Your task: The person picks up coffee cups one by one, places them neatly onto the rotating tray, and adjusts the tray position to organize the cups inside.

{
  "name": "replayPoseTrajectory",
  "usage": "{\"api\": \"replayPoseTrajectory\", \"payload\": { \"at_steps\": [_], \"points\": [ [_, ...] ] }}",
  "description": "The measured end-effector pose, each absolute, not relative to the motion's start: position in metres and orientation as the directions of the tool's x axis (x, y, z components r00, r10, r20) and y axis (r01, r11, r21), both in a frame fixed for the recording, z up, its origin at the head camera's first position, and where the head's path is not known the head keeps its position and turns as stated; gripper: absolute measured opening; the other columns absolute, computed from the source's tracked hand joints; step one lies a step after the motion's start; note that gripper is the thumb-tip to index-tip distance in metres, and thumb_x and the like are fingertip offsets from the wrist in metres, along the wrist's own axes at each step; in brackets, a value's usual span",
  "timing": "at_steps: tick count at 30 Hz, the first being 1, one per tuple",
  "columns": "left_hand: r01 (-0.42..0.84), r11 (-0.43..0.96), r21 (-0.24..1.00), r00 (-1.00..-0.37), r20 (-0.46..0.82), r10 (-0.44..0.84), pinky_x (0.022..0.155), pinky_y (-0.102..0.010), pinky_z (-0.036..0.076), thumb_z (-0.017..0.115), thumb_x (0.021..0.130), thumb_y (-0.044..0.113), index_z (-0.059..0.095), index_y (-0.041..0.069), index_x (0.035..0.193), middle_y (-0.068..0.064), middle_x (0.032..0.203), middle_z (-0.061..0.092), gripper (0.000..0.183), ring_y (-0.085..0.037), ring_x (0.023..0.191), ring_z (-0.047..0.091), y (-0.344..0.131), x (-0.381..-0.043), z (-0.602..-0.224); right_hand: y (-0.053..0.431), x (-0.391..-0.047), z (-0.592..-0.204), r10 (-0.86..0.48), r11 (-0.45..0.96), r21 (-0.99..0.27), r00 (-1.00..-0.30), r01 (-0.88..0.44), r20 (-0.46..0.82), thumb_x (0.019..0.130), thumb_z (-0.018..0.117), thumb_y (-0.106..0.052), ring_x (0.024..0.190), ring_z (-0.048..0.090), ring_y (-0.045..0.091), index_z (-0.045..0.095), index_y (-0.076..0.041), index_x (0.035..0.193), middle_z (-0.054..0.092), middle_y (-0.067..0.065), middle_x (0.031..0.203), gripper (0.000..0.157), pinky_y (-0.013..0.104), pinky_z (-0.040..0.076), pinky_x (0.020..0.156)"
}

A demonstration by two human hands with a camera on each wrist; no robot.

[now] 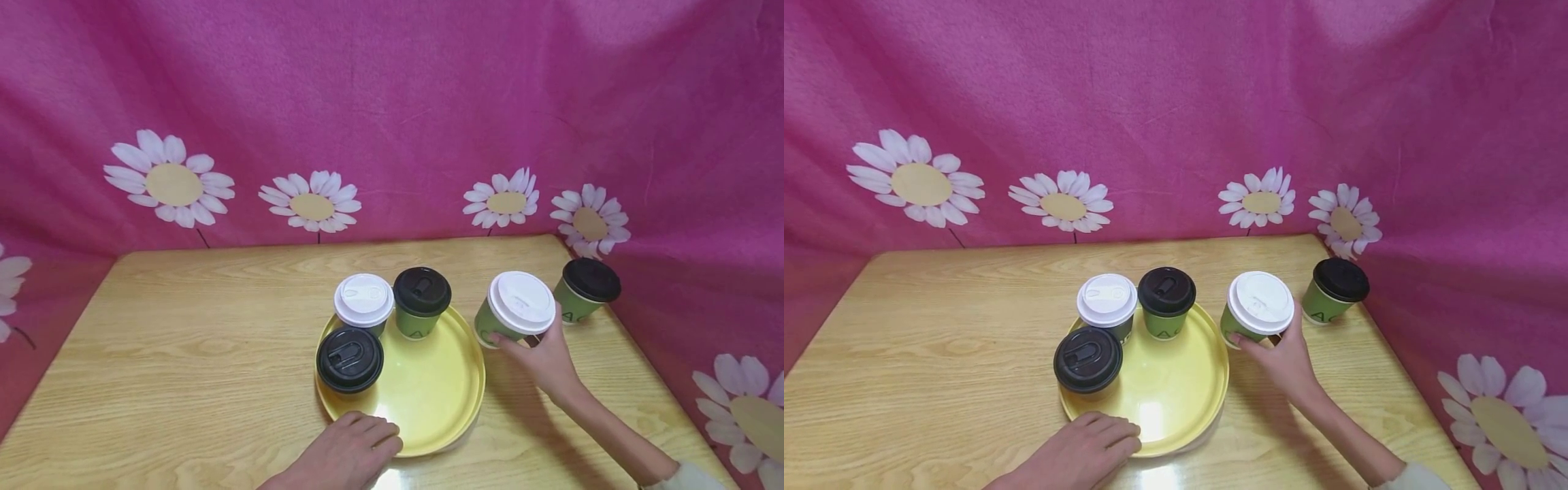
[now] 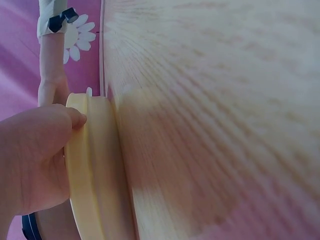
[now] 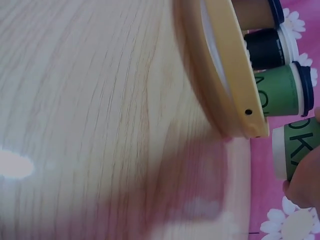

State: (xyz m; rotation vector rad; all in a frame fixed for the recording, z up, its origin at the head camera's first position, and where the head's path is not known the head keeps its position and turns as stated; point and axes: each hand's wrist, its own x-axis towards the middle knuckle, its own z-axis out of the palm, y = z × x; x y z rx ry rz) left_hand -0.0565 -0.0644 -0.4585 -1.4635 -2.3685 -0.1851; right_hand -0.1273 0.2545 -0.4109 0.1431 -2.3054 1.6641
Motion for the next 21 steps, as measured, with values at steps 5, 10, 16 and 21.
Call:
{"api": "replayPoseTrajectory", "payload": {
  "at_steps": [5, 10, 16, 21],
  "points": [
    [0.885, 0.46, -0.073, -0.405, 0.37, 0.836, 0.077, -0.028, 0.044, 0.054, 0.081, 0.019, 0.056, 0.02, 0.091, 0.007, 0.096, 0.054, 0.01, -0.008, 0.095, 0.055, -0.064, -0.057, -0.458, 0.245, -0.12, -0.403, 0.026, 0.241, -0.913, -0.938, -0.33, 0.346, 0.067, 0.073, 0.013, 0.114, 0.043, 0.015, 0.018, -0.016, 0.14, 0.035, 0.007, 0.13, 0.095, 0.019, 0.038, 0.094],
    [0.885, 0.46, -0.069, -0.406, 0.367, 0.837, 0.077, -0.028, 0.044, 0.055, 0.082, 0.02, 0.056, 0.02, 0.091, 0.007, 0.097, 0.055, 0.009, -0.008, 0.095, 0.055, -0.064, -0.056, -0.457, 0.232, -0.112, -0.395, -0.05, 0.238, -0.909, -0.939, -0.342, 0.34, 0.066, 0.074, 0.013, 0.117, 0.042, 0.017, 0.021, -0.014, 0.139, 0.037, 0.007, 0.13, 0.095, 0.021, 0.038, 0.095],
    [0.885, 0.459, -0.071, -0.408, 0.356, 0.841, 0.078, -0.028, 0.044, 0.055, 0.082, 0.022, 0.056, 0.02, 0.092, 0.007, 0.098, 0.055, 0.01, -0.008, 0.096, 0.055, -0.064, -0.056, -0.457, 0.219, -0.101, -0.393, -0.097, 0.309, -0.904, -0.956, -0.295, 0.278, 0.064, 0.08, 0.003, 0.118, 0.041, 0.014, 0.023, -0.013, 0.137, 0.041, 0.003, 0.129, 0.094, 0.019, 0.031, 0.098],
    [0.89, 0.453, -0.05, -0.409, 0.353, 0.842, 0.078, -0.028, 0.044, 0.057, 0.083, 0.026, 0.056, 0.02, 0.094, 0.007, 0.099, 0.055, 0.012, -0.008, 0.096, 0.054, -0.064, -0.056, -0.457, 0.209, -0.092, -0.398, -0.159, 0.318, -0.905, -0.957, -0.283, 0.243, 0.063, 0.082, -0.004, 0.119, 0.04, 0.015, 0.025, -0.016, 0.137, 0.043, -0.001, 0.129, 0.095, 0.021, 0.028, 0.101]
  ]
}}
